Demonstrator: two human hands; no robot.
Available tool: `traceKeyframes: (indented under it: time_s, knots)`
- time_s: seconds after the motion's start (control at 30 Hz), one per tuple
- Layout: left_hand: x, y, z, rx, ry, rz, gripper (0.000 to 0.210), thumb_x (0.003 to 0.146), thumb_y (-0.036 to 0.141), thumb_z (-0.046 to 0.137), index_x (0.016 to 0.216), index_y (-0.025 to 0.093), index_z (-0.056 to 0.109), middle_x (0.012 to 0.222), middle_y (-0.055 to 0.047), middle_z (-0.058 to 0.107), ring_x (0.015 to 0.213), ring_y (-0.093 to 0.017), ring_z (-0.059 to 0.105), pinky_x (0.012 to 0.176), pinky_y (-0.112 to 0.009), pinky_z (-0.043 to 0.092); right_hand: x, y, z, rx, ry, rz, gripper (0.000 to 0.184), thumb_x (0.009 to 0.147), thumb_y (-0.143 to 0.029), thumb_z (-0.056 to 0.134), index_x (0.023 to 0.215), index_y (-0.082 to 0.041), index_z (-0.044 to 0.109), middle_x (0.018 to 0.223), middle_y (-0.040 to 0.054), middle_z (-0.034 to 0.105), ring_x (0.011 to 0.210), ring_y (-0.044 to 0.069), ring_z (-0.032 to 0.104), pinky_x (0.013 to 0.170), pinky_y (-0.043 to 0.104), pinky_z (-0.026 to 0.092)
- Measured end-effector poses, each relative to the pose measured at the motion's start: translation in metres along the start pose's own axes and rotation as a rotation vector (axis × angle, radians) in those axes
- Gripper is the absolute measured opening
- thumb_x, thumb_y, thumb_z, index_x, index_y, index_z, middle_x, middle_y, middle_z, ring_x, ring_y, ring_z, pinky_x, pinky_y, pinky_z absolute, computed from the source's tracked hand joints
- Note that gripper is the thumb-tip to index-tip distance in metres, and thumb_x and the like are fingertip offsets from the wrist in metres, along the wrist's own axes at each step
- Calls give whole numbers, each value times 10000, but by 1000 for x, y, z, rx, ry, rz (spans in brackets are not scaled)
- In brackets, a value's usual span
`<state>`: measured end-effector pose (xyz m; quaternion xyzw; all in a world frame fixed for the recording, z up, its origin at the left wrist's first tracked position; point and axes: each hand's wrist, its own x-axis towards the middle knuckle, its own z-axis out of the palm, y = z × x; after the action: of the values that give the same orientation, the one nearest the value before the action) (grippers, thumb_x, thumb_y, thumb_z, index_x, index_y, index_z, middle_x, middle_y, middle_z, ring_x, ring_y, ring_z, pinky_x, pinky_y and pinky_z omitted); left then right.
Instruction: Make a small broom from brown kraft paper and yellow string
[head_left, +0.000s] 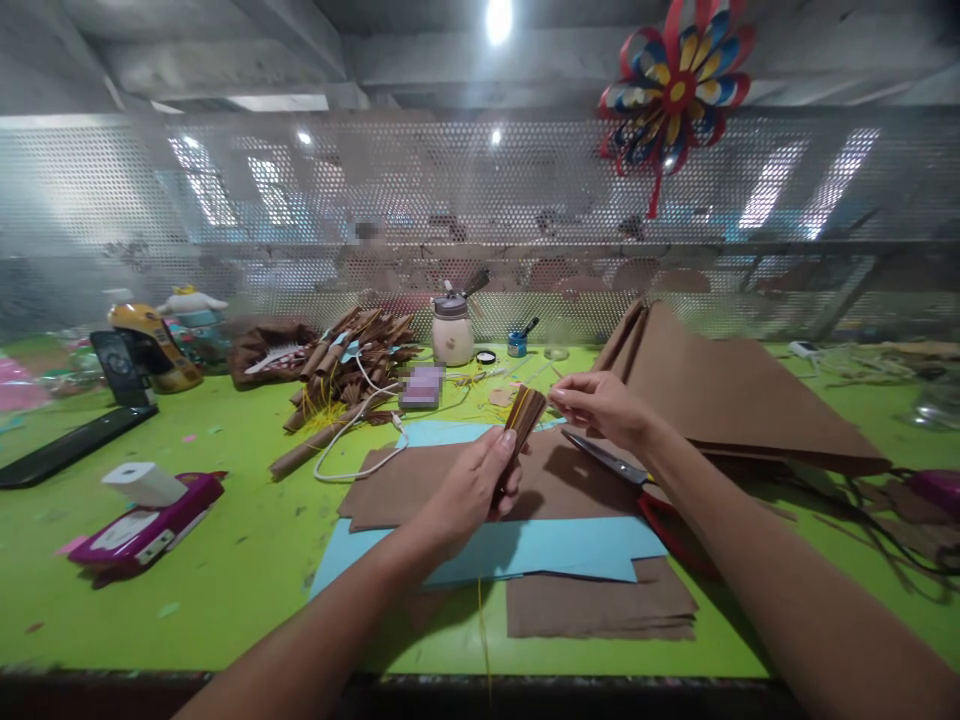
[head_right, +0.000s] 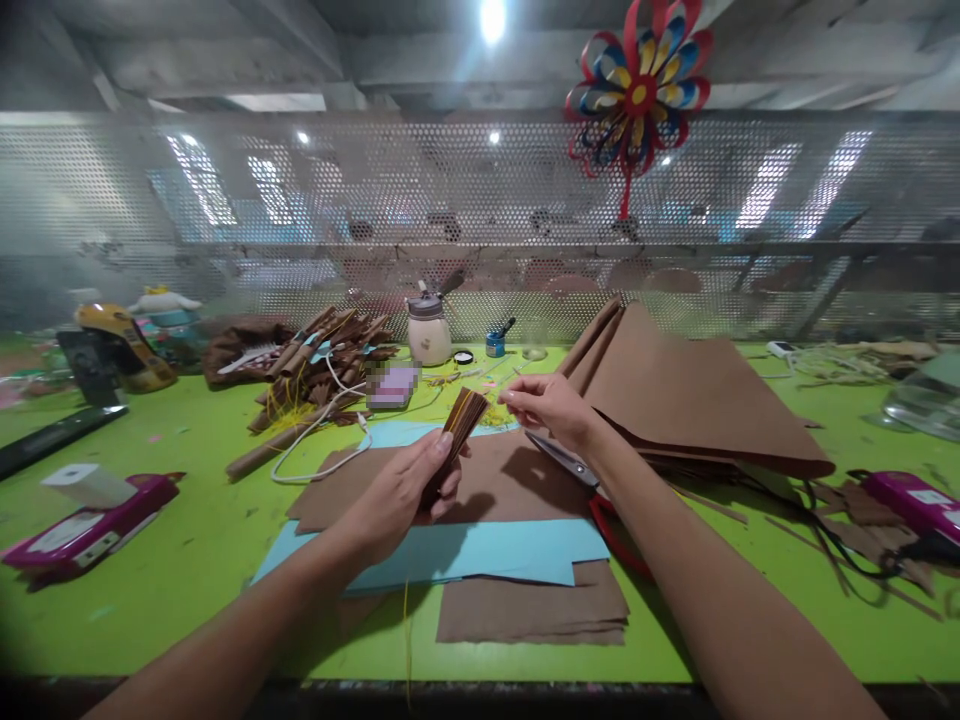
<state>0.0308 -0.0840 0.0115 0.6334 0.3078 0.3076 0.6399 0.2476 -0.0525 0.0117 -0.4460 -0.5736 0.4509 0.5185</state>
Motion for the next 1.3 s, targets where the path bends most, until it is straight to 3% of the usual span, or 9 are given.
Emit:
traceKeyframes:
  time_s: [0.13,0.27,0.4,0.53,0.6,0.67,0.83,1.07,1.3]
  knots:
    - [2,-2,0,-26,52,40,325,850,507,390,868,187,446,527,86,338,370,-38,329,359,-145,225,-1,0,3,-53,-39,62,281,657,-382,693,688,-115,613,503,-33,511,391,36,346,388,193,208]
    - [5,-4,1,-9,124,75,305,855,490,379,845,190,436,491,103,285,335,-39,293,331,-145,232,-3,1,3,-230,-244,131,289,737,-406,609,717,-119,638,384,-74,398,355,45,307,384,193,204]
    - [6,-4,1,-6,167,109,300,857,484,374,834,191,434,484,107,277,333,-42,275,327,-150,248,-4,3,6,-475,-398,159,309,754,-411,575,817,-132,691,454,-36,488,395,77,401,410,206,288]
    - [6,-5,0,-24,166,123,302,857,488,373,820,193,425,482,107,274,351,-46,258,346,-158,250,-6,-7,15,-664,-49,-161,243,704,-303,606,882,-170,704,818,66,655,676,151,564,589,266,434]
    - [7,-7,-1,-10,169,128,295,860,477,374,814,190,425,484,104,277,365,-48,249,361,-163,241,-10,-18,21,-598,153,-234,260,722,-304,585,910,-160,693,779,65,648,669,153,567,577,269,440]
    - [8,-9,-1,27,163,126,297,862,472,372,811,186,433,486,99,289,378,-52,251,374,-173,230,-15,-29,26,-439,209,-173,317,758,-352,561,962,-137,671,585,15,584,512,118,514,474,242,403]
    - [10,-15,2,150,125,124,305,857,478,386,828,182,455,496,77,344,401,-69,277,391,-207,211,-22,-36,36,-216,82,-92,383,778,-423,572,992,-115,647,483,-33,507,395,67,424,384,197,335]
    - [10,-13,6,82,107,83,271,853,460,403,766,206,366,496,96,296,373,-55,250,369,-188,220,-13,-16,35,-189,-158,-113,289,795,-371,579,953,-136,637,684,11,592,490,75,499,458,212,428]
    - [9,-10,4,89,116,81,278,865,457,378,741,211,340,489,100,298,365,-54,275,366,-180,240,-13,-17,34,-69,-148,-78,261,799,-366,587,872,-119,630,617,-9,550,483,67,467,465,208,389]
